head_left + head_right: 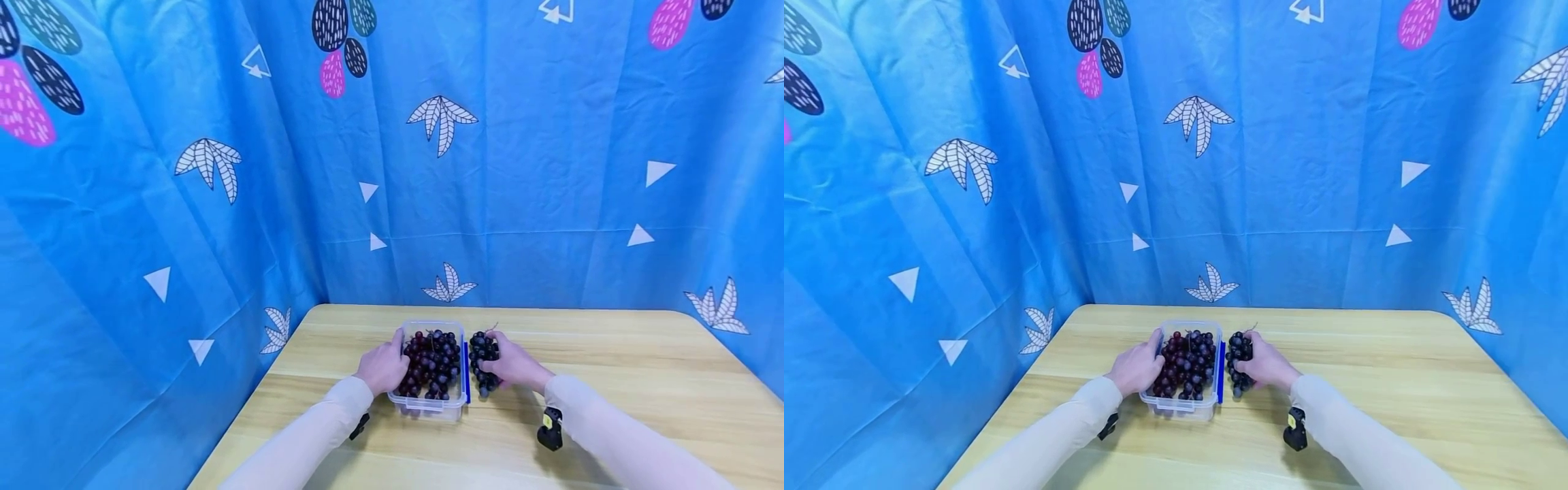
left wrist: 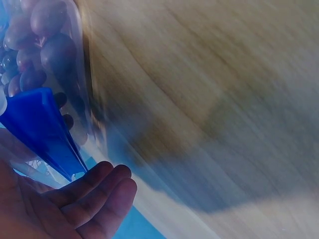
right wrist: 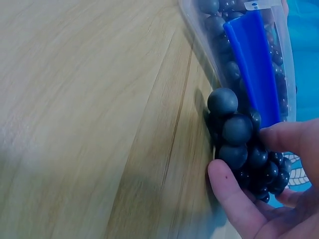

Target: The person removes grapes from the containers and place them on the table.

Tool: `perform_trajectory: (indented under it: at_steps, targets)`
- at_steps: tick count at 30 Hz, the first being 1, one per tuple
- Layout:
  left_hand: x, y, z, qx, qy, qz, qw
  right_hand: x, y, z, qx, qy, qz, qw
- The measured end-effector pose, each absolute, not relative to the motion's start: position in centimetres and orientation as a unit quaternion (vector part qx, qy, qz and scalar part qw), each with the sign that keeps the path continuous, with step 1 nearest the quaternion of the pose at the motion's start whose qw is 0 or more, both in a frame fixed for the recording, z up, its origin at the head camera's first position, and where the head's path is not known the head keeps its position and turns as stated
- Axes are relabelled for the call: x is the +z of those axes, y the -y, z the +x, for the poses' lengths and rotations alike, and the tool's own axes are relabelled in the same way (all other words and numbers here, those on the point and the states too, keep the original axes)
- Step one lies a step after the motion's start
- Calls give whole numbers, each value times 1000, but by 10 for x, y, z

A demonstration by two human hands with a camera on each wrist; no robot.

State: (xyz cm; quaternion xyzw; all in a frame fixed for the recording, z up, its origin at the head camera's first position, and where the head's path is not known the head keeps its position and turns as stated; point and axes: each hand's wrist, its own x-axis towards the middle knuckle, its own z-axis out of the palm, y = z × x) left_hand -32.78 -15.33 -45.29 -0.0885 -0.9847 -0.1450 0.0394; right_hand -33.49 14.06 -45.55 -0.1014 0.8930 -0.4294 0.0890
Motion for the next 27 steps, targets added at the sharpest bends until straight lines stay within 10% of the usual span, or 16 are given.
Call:
perform_trajectory:
  at_steps: [27]
  targets:
    - [-451, 152, -327, -143, 986, -83, 32, -451, -143, -334, -421, -897, -97, 93]
